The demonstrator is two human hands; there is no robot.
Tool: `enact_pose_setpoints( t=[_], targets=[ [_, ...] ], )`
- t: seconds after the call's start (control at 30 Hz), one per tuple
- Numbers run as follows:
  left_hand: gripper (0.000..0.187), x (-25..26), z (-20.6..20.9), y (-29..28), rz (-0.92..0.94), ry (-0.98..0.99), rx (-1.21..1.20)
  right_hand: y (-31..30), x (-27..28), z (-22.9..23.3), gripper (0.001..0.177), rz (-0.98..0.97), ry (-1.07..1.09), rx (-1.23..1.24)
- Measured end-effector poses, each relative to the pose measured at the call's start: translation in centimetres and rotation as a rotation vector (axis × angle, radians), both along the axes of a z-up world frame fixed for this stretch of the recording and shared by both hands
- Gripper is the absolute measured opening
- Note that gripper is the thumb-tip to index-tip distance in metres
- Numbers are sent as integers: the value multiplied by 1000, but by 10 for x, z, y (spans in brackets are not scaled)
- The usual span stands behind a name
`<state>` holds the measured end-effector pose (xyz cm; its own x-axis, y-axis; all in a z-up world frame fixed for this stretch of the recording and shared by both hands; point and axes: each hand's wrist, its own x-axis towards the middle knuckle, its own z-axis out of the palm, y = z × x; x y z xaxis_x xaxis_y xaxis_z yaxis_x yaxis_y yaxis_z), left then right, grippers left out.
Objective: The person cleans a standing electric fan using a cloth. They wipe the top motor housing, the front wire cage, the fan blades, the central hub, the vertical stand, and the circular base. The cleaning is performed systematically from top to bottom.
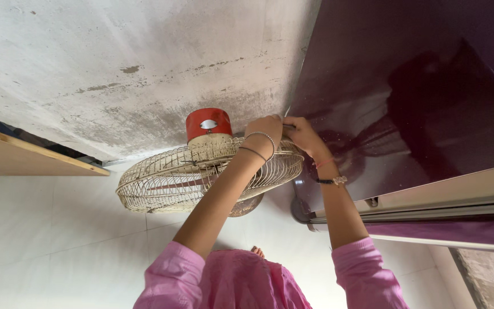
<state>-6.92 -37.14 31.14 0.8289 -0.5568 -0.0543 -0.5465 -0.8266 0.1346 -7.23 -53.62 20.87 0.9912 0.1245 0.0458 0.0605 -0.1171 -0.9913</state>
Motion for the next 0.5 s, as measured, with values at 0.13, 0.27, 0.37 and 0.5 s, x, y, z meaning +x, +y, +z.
enact_pose_setpoints(
  t=[0.13, 0.27, 0.37, 0.5],
  targets=[
    [32, -42, 39, 20, -155, -226, -102, 19, -60, 55, 24, -187, -11, 234],
    [33, -88, 51, 56, -265, -393, -102, 62, -118, 72, 26, -353, -323, 65],
    [46, -105, 42, 85, -304, -605, -122, 104, -139, 52, 32, -559, -559, -192],
    [42, -112, 25, 102, -374, -632, -83, 122, -142, 14, 34, -747, -669, -321]
  ],
)
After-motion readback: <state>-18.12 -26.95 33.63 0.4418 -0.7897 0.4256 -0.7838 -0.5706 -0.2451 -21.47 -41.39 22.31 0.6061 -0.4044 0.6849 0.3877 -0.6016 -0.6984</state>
